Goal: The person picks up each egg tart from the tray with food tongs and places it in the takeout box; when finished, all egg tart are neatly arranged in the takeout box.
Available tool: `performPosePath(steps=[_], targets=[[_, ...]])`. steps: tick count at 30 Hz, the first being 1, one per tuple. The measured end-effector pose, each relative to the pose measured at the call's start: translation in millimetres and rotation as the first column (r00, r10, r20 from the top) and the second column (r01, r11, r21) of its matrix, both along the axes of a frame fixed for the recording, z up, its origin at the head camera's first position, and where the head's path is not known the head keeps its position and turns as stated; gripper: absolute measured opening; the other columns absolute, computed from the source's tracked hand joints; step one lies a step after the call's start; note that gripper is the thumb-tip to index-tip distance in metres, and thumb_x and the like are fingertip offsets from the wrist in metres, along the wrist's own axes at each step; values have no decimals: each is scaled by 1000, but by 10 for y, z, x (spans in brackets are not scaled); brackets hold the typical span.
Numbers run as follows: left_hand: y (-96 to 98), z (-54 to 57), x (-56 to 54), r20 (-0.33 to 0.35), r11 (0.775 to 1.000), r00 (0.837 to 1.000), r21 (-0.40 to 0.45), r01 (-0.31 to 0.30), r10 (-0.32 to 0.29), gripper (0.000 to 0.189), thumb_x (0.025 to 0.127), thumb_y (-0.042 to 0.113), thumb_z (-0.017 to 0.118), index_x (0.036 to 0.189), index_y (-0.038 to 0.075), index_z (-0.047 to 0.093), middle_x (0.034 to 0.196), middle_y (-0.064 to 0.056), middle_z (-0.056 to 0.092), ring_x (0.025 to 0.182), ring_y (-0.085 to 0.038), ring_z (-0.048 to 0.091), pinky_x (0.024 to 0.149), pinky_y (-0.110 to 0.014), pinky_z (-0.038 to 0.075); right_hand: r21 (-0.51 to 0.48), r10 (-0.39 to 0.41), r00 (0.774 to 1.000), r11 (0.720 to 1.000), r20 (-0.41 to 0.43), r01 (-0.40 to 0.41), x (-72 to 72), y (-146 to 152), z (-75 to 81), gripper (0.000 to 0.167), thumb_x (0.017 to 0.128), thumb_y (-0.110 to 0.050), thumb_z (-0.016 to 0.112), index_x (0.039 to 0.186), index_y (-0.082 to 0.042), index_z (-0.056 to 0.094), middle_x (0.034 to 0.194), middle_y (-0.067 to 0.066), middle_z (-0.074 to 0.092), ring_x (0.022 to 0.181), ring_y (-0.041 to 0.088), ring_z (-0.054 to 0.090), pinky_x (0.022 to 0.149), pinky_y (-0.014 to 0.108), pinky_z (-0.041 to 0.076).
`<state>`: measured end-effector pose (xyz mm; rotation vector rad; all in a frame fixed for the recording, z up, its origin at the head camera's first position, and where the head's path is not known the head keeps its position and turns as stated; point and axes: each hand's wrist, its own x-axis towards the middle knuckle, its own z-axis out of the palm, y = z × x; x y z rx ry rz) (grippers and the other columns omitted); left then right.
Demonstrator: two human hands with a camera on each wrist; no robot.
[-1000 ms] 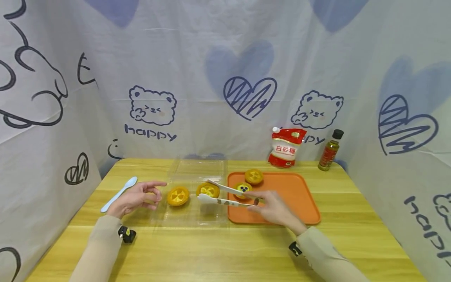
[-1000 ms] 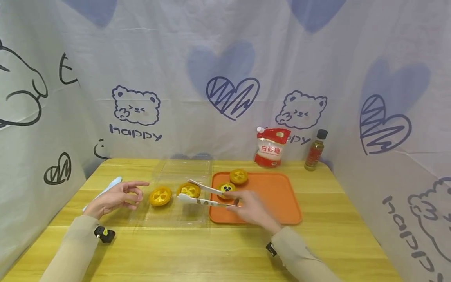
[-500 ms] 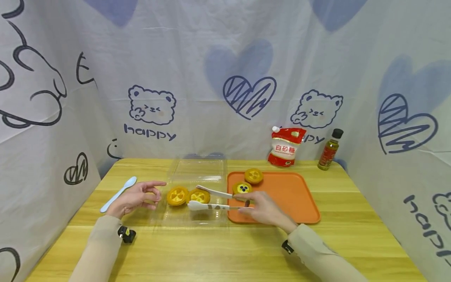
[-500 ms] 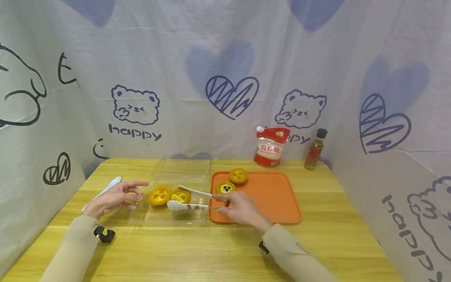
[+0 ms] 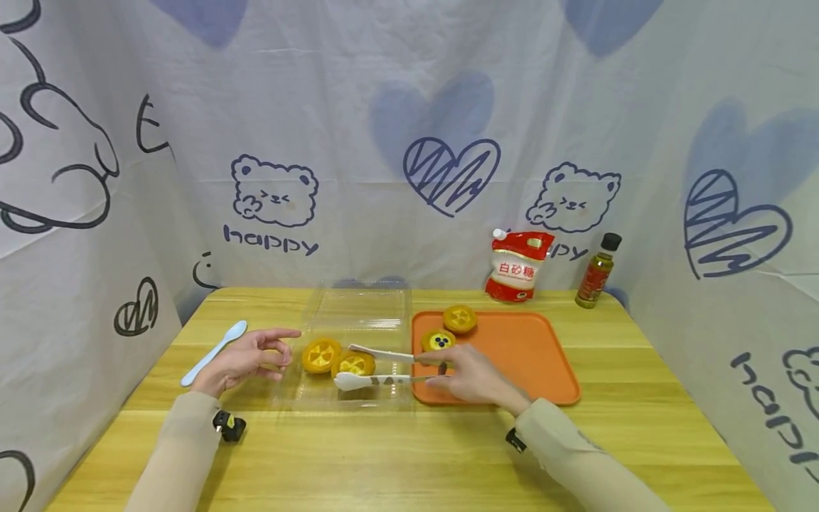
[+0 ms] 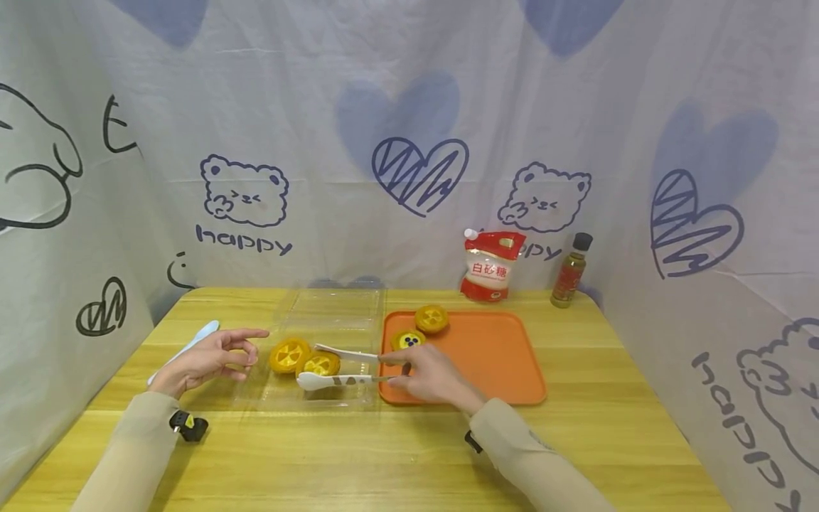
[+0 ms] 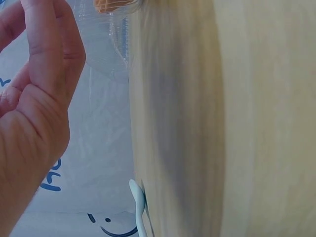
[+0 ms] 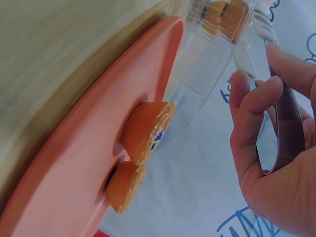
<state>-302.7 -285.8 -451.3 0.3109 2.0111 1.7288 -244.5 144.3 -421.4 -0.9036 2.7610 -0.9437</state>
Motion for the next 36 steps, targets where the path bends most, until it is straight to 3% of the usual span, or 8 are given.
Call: performPosePath(steps=[5, 11, 23, 36], targets=[[10, 6, 1, 3, 1000, 1000, -7, -8, 8, 70, 90, 1, 65, 151, -2, 29, 102, -10, 61, 81, -19, 65, 70, -32, 61, 21, 21, 1000, 1000, 4, -21, -20, -46, 31, 38, 90, -23, 71, 128, -19, 67, 89, -5, 69, 63, 12, 52, 60, 23, 42], [19, 18, 0, 8, 1000, 1000, -2, -8, 8, 71, 90, 1, 65, 151, -2, 29, 101, -9, 62, 81, -19, 65, 70, -32, 61, 70, 38, 999, 997, 31, -40, -70, -117, 72, 37, 91, -22, 70, 128, -21, 67, 56, -1, 48, 49, 6, 30, 52, 21, 33], [9, -5, 8, 11, 1000, 1000, -4, -11, 11, 72, 90, 1, 66, 151, -3, 28, 99, -6, 62, 80, -19, 65, 70, -33, 61, 70, 77, 993, 994, 85, -83, -136, -221, 101, 38, 91, -24, 71, 127, -16, 68, 69, 0, 63, 49, 7, 29, 50, 21, 28], [16, 8, 2, 10, 1000, 1000, -2, -4, 4, 72, 90, 1, 66, 151, -3, 28, 99, -8, 62, 80, -20, 66, 69, -32, 61, 71, 96, 985, 992, 143, -107, -178, -210, 139, 44, 89, -25, 73, 131, -18, 64, 69, -2, 61, 49, 8, 29, 50, 21, 29]])
